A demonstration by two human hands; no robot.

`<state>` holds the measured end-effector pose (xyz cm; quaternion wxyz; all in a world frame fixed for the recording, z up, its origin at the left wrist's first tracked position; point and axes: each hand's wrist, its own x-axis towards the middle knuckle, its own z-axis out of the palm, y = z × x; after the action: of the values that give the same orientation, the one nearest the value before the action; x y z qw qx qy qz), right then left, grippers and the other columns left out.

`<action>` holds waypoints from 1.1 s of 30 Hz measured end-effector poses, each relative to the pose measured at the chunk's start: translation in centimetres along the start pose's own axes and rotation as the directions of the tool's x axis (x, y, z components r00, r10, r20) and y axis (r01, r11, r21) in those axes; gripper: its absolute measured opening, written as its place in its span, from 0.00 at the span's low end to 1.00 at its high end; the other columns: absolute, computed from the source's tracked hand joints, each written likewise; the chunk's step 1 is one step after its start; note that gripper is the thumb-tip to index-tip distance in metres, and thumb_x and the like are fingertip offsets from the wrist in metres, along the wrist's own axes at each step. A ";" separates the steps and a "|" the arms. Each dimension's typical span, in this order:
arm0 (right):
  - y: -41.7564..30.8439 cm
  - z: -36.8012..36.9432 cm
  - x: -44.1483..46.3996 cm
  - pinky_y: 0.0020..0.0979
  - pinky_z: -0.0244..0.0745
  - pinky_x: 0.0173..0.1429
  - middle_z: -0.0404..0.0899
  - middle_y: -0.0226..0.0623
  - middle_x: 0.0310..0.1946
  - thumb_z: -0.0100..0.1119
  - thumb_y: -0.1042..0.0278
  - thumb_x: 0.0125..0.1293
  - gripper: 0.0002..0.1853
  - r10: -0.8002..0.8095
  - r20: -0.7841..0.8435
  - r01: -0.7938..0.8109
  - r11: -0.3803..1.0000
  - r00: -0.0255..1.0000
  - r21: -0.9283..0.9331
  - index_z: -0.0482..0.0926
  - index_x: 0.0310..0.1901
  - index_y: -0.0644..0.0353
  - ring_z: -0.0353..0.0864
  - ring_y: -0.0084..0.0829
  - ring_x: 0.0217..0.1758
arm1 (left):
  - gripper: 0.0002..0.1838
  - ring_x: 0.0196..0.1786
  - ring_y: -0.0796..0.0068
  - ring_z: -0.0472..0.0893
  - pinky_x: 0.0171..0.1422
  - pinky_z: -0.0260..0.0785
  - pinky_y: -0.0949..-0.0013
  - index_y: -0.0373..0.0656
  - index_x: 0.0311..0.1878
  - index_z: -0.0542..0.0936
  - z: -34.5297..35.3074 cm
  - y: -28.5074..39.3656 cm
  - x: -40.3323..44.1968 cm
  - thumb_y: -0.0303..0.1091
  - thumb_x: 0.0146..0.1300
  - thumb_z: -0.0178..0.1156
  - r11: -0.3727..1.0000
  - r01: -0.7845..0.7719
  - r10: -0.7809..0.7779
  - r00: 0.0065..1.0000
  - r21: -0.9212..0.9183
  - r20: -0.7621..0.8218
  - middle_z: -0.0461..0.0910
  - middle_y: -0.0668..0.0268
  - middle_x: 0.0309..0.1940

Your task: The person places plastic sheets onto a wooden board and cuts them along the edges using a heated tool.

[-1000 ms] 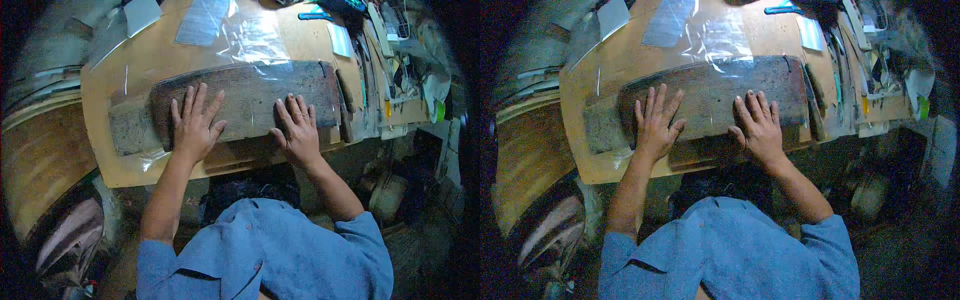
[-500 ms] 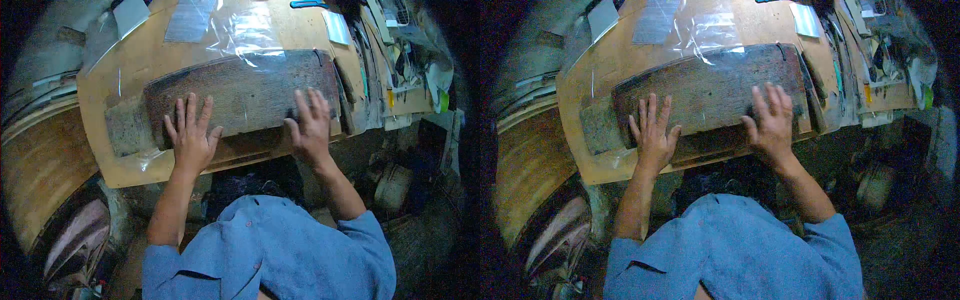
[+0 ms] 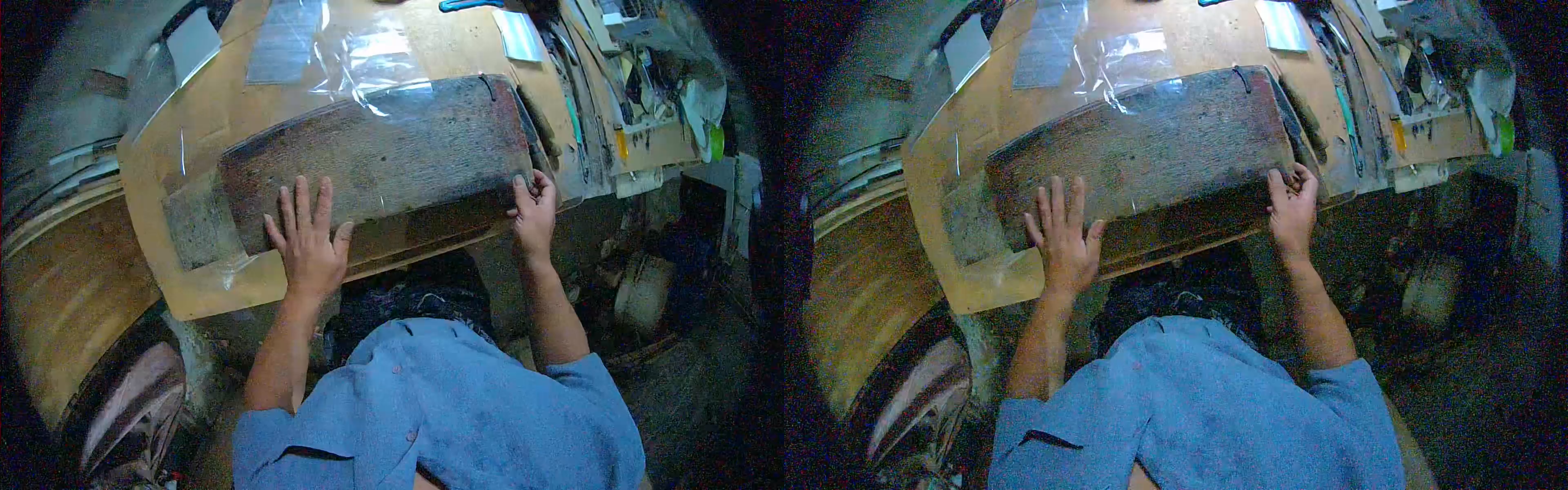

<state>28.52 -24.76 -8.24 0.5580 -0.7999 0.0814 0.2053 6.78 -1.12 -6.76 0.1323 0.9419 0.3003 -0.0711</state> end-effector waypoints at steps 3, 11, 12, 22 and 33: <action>2.6 -0.1 1.6 0.21 0.73 0.40 0.76 0.37 0.45 0.64 0.64 0.66 0.26 -0.061 0.005 0.060 0.994 0.998 0.095 0.62 0.59 0.65 0.76 0.21 0.44 | 0.38 0.78 0.48 0.42 0.75 0.29 0.34 0.57 0.76 0.53 0.2 0.8 -0.5 0.47 0.65 0.56 1.000 0.004 -0.004 1.000 -0.001 -0.003 0.44 0.56 0.77; 1.2 -0.8 0.5 0.23 0.73 0.27 0.80 0.36 0.37 0.63 0.65 0.66 0.26 0.004 0.076 -0.016 0.988 0.997 0.151 0.62 0.59 0.65 0.79 0.21 0.34 | 0.38 0.78 0.48 0.41 0.74 0.28 0.32 0.55 0.77 0.52 0.4 1.2 -0.4 0.50 0.66 0.54 0.999 0.034 -0.034 0.999 0.002 0.002 0.43 0.57 0.78; 1.1 -0.9 0.3 0.23 0.73 0.26 0.80 0.36 0.37 0.62 0.64 0.67 0.26 0.006 0.065 -0.015 0.989 0.998 0.146 0.62 0.59 0.64 0.79 0.21 0.33 | 0.38 0.78 0.48 0.41 0.74 0.28 0.32 0.56 0.77 0.52 0.6 1.2 -0.3 0.50 0.66 0.54 0.999 0.032 -0.032 0.999 -0.006 -0.019 0.43 0.57 0.78; 1.4 -2.5 -5.6 0.17 0.71 0.29 0.73 0.24 0.33 0.59 0.63 0.69 0.19 0.126 0.168 -0.179 0.917 0.978 0.356 0.69 0.58 0.59 0.75 0.16 0.32 | 0.37 0.77 0.45 0.44 0.74 0.32 0.34 0.52 0.75 0.57 -0.2 1.8 -0.1 0.54 0.65 0.54 1.000 -0.004 0.002 0.992 -0.019 -0.129 0.46 0.52 0.76; 0.0 1.7 -12.5 0.22 0.74 0.35 0.79 0.34 0.32 0.57 0.76 0.66 0.10 0.127 0.531 -0.300 0.919 0.838 0.254 0.72 0.48 0.59 0.77 0.20 0.30 | 0.23 0.47 0.73 0.78 0.53 0.69 0.68 0.38 0.53 0.78 0.1 6.3 -4.9 0.50 0.68 0.57 0.052 0.370 0.148 0.916 -0.928 0.373 0.81 0.60 0.45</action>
<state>16.84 -24.42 -3.53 0.6576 -0.5998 0.0555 0.4525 6.43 -8.74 -4.46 0.7881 0.5316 0.3085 -0.0331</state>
